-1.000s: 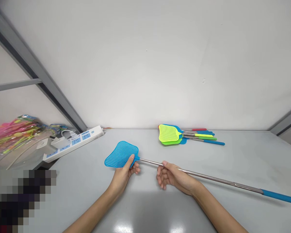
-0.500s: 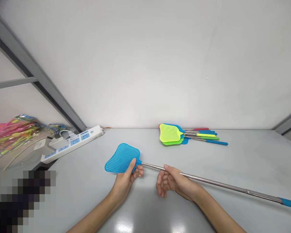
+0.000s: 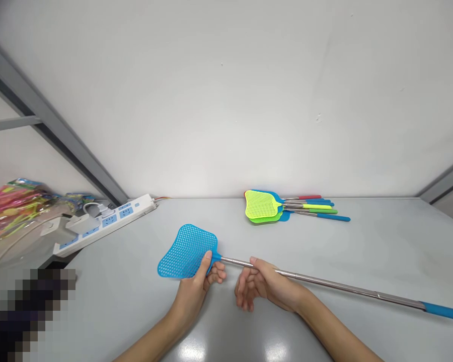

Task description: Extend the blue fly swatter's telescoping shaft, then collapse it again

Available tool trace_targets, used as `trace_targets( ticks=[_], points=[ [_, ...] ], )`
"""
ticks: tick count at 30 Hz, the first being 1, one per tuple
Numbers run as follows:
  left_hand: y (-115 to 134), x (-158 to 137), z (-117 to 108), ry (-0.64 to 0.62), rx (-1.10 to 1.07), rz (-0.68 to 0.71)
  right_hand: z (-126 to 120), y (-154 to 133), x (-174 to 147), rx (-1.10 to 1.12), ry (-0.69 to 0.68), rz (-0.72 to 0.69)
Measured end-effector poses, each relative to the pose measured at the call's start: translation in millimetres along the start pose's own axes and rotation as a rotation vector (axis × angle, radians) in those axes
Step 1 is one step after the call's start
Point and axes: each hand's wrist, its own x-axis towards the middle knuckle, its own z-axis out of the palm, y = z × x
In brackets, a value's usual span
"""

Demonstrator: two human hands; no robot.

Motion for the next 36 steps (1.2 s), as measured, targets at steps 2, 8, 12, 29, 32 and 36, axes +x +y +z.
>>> trace_targets(
  ticks=[2, 8, 12, 29, 32, 36],
  points=[
    [-1.2, -1.8, 1.6, -0.010, -0.003, -0.018, 1.1, 0.9, 0.2, 0.001, -0.008, -0.001],
    [-4.9, -3.5, 4.5, -0.036, -0.032, -0.045, 1.9, 1.6, 0.3, -0.004, -0.021, -0.002],
    [-6.1, -5.0, 5.1, -0.022, -0.025, -0.058, -0.1, 2.8, 1.5, 0.011, -0.025, -0.002],
    [2.2, -9.2, 5.2, -0.174, -0.146, -0.078, -4.0, -0.5, 5.3, 0.057, 0.110, 0.023],
    [3.8, -8.2, 3.9, -0.153, -0.163, -0.055, -6.0, -2.6, 6.2, 0.021, 0.225, -0.053],
    [7.3, -6.5, 3.8, -0.112, -0.164, 0.006, -9.0, -6.8, 5.5, -0.016, 0.373, -0.154]
  ],
)
